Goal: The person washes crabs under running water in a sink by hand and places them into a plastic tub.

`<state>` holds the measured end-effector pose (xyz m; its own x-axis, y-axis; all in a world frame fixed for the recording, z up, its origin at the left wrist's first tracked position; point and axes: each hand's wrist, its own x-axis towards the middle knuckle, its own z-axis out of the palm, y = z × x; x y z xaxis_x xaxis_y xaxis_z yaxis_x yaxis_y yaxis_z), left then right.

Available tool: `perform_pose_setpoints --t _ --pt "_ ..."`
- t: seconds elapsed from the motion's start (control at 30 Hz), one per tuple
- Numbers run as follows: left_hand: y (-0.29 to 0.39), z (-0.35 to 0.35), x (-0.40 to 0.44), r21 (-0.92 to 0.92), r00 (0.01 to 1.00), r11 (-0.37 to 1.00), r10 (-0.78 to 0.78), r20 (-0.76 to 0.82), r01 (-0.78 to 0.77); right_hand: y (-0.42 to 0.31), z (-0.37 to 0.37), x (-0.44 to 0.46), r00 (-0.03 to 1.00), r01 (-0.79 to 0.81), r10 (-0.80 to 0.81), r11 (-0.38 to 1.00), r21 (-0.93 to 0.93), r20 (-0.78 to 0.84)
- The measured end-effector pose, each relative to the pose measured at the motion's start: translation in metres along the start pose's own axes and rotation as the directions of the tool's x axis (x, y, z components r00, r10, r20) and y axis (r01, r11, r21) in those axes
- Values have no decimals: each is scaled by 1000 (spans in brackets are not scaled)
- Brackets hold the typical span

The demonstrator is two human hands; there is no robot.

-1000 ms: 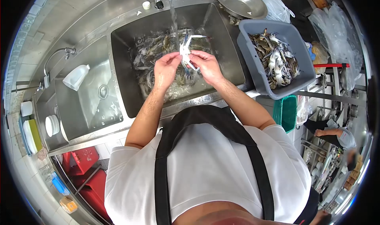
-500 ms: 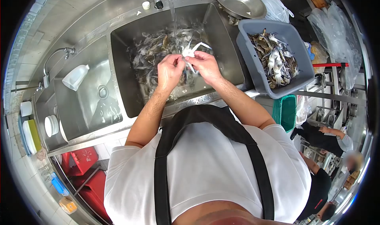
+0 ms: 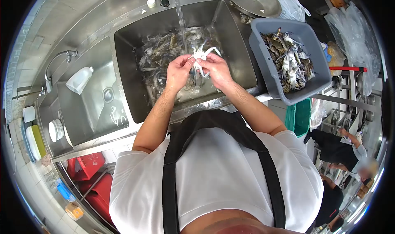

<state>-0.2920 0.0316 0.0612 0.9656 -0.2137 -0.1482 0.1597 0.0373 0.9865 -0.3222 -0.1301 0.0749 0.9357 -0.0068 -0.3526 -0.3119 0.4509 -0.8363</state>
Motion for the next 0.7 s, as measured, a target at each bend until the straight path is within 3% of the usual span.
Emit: perform_pose_setpoints --t 0.1,0.17,0.27,0.33,0.4,0.47,0.5,0.53,0.6,0.67,0.7 --pt "-8 5 13 95 998 994 -46 -34 49 2 -6 8 999 -7 3 994 -111 -32" --pt "-13 15 27 -120 981 984 -144 -128 129 4 -4 15 994 84 -90 992 -90 -65" --pt "-28 29 54 -193 947 961 -239 -216 199 14 -11 35 974 201 -208 976 -82 -90" --pt "-78 27 92 -190 937 970 -201 -287 150 22 -10 46 956 279 -279 960 -23 -90" --pt "-90 20 121 -84 922 954 -300 -245 288 28 -14 59 932 356 -353 934 28 -88" --pt "-76 34 151 19 924 959 -266 -274 281 29 -25 77 896 308 -292 951 -7 -334" --pt "-69 39 177 211 965 946 -217 -148 245 46 -49 94 890 186 -210 978 -96 -405" --pt "-61 46 203 393 982 902 -187 -14 177 48 -60 101 886 198 -222 975 -102 -408" --pt "-23 75 251 -77 996 997 -18 89 25 51 -70 108 886 -16 54 996 85 -461" --pt "31 99 280 -119 985 979 -154 76 162 56 -69 120 858 -43 99 992 120 -504" --pt "37 98 294 -51 967 973 -217 132 225 57 -67 124 888 -97 147 986 136 -436"
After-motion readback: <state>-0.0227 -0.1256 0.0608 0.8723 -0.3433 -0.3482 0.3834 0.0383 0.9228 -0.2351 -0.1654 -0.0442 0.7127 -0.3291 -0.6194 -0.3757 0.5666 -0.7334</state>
